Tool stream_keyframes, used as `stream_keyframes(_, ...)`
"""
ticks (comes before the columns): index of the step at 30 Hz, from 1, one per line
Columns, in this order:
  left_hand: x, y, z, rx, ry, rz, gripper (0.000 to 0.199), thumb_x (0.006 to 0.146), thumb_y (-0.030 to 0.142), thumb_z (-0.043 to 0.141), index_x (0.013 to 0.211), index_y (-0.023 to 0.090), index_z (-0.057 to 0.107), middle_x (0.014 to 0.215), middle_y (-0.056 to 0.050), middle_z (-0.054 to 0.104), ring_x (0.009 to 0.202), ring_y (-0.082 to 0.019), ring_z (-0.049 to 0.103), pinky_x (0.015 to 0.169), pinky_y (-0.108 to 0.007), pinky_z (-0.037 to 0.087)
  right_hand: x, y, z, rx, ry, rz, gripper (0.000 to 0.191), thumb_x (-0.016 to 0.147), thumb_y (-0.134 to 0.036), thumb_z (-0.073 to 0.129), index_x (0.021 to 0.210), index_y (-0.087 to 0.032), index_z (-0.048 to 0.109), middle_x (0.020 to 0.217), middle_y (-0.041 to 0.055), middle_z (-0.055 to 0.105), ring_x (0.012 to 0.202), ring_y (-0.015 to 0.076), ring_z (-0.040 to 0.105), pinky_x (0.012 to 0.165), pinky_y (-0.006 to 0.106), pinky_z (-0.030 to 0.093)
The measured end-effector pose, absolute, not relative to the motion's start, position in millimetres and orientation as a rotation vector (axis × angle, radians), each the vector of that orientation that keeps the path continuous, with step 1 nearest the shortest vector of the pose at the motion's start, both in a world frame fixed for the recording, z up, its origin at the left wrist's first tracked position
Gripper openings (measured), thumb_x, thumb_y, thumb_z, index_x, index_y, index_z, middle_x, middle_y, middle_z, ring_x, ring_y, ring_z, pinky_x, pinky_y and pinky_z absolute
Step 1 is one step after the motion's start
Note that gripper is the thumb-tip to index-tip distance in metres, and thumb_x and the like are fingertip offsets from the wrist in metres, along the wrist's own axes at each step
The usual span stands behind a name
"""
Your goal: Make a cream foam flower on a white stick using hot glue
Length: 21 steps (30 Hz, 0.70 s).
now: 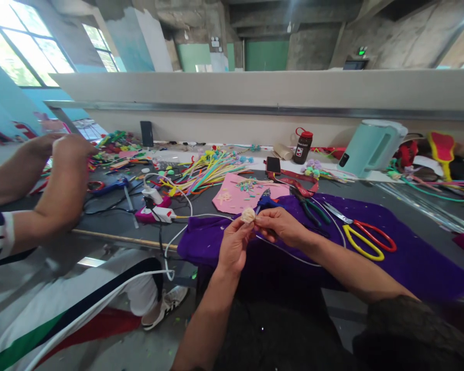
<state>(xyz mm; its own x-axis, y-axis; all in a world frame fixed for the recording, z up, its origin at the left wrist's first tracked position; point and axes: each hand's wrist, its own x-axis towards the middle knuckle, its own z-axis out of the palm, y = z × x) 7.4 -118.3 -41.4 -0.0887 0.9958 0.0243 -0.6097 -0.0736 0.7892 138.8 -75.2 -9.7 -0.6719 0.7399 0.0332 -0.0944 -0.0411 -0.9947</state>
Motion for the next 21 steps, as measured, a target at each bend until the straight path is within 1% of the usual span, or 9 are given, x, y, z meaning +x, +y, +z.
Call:
stream_keyframes(2,6.6,-116.9,-40.8,0.634,0.701,1.533,0.02,0.06,0.021,0.073,0.078,0.016,0.065,0.069,0.001,0.062,0.061,-0.009,0.057,0.061,-0.022,0.047,139.0,-76.0,-10.1,-0.686,-1.632,1.825,0.033,0.078,-0.045,0.057,0.07,-0.012,0.06,0.052,-0.0038,0.052,0.036,0.0038,0.043,0.035,0.016,0.029)
stream_keyframes(5,5.9,-115.0,-40.6,0.56,0.67,1.541,0.019,0.063,0.023,0.071,0.079,0.016,0.064,0.068,0.001,0.062,0.059,-0.009,0.057,0.058,-0.021,0.047,140.1,-76.9,-11.4,-0.672,-1.617,1.851,0.034,0.08,-0.044,0.054,0.077,-0.012,0.063,0.057,-0.0021,0.055,0.04,0.0045,0.047,0.037,0.016,0.033)
stream_keyframes(9,6.2,-114.6,-40.6,0.537,0.669,1.576,0.019,0.061,0.021,0.072,0.078,0.015,0.065,0.077,0.0,0.065,0.06,-0.008,0.058,0.059,-0.02,0.047,140.3,-75.5,-14.8,-0.672,-1.605,1.817,0.027,0.076,-0.04,0.061,0.073,-0.013,0.061,0.055,-0.0035,0.054,0.04,0.0047,0.046,0.036,0.016,0.032)
stream_keyframes(12,7.5,-114.7,-41.1,0.539,0.694,1.606,0.017,0.059,0.018,0.074,0.074,0.015,0.066,0.079,0.001,0.066,0.059,-0.005,0.057,0.06,-0.019,0.046,138.3,-74.8,-17.5,-0.673,-1.604,1.833,0.028,0.075,-0.041,0.061,0.072,-0.013,0.06,0.054,-0.0038,0.053,0.039,0.0046,0.045,0.036,0.016,0.031)
stream_keyframes(17,9.0,-114.9,-39.9,0.615,0.71,1.684,0.015,0.059,0.016,0.073,0.072,0.015,0.065,0.072,0.002,0.064,0.059,-0.006,0.056,0.059,-0.018,0.044,134.4,-78.0,-20.6,-0.693,-1.617,1.843,0.029,0.076,-0.043,0.059,0.073,-0.014,0.059,0.055,-0.0039,0.053,0.038,0.0042,0.044,0.035,0.016,0.03)
stream_keyframes(21,8.5,-117.0,-37.7,0.624,0.702,1.682,0.013,0.061,0.017,0.071,0.071,0.015,0.064,0.066,0.004,0.061,0.05,-0.005,0.051,0.053,-0.019,0.042,132.9,-81.3,-21.8,-0.683,-1.649,1.832,0.03,0.078,-0.043,0.057,0.074,-0.014,0.059,0.056,-0.0042,0.051,0.039,0.0041,0.044,0.036,0.015,0.03)
